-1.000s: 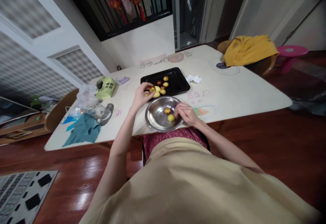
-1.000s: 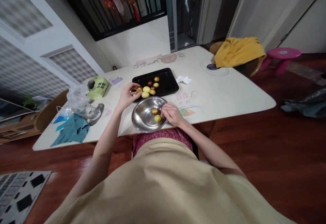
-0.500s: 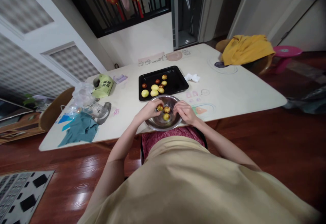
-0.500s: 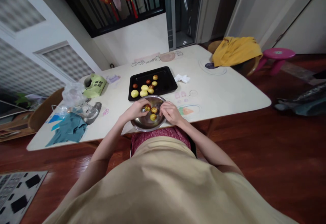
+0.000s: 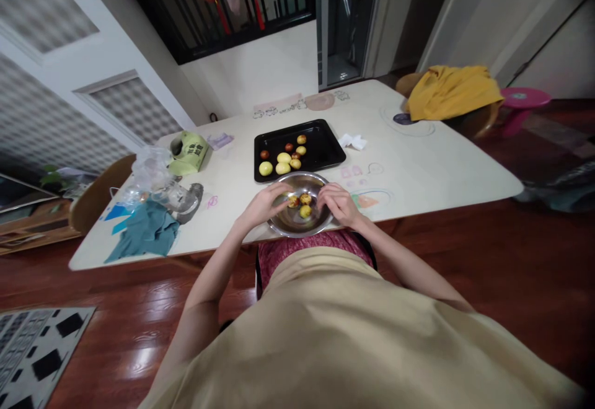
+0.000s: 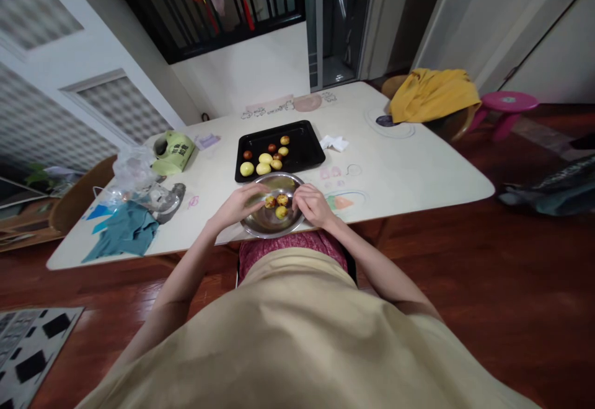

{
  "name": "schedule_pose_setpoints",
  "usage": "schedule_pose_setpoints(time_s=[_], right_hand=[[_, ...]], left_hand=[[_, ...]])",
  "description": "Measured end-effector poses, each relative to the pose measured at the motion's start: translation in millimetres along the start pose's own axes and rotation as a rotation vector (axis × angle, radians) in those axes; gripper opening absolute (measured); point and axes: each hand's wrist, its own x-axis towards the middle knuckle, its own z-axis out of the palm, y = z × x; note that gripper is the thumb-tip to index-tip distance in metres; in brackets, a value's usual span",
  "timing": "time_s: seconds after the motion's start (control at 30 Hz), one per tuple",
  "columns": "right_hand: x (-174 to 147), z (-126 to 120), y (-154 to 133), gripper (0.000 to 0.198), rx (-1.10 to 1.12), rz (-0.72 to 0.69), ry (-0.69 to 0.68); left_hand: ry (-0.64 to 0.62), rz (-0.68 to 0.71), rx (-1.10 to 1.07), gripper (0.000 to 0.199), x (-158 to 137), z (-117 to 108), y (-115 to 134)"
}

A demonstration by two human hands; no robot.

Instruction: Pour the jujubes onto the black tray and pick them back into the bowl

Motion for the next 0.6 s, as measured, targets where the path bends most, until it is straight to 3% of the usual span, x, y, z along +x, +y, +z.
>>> schedule_pose_setpoints(time_s=[0.2, 0.4, 0.5, 0.6], right_hand=[[0, 0, 0, 0.054, 0.059, 0.017, 0.041], [40, -11, 22, 0.031, -0.037, 0.253, 0.147], [71, -13, 48, 0.017, -0.115, 0.31, 0.034], [98, -9, 76, 0.017, -0.18, 0.302, -0.15]], left_hand=[[0.341, -0.031, -0.184, 0.023, -28, 17, 9], [0.494, -0.014, -0.274, 0.038, -32, 41, 5], [0.483, -0.041, -0.241, 0.045, -31, 43, 4], [0.464, -0.071, -0.208, 0.052, -32, 43, 5]])
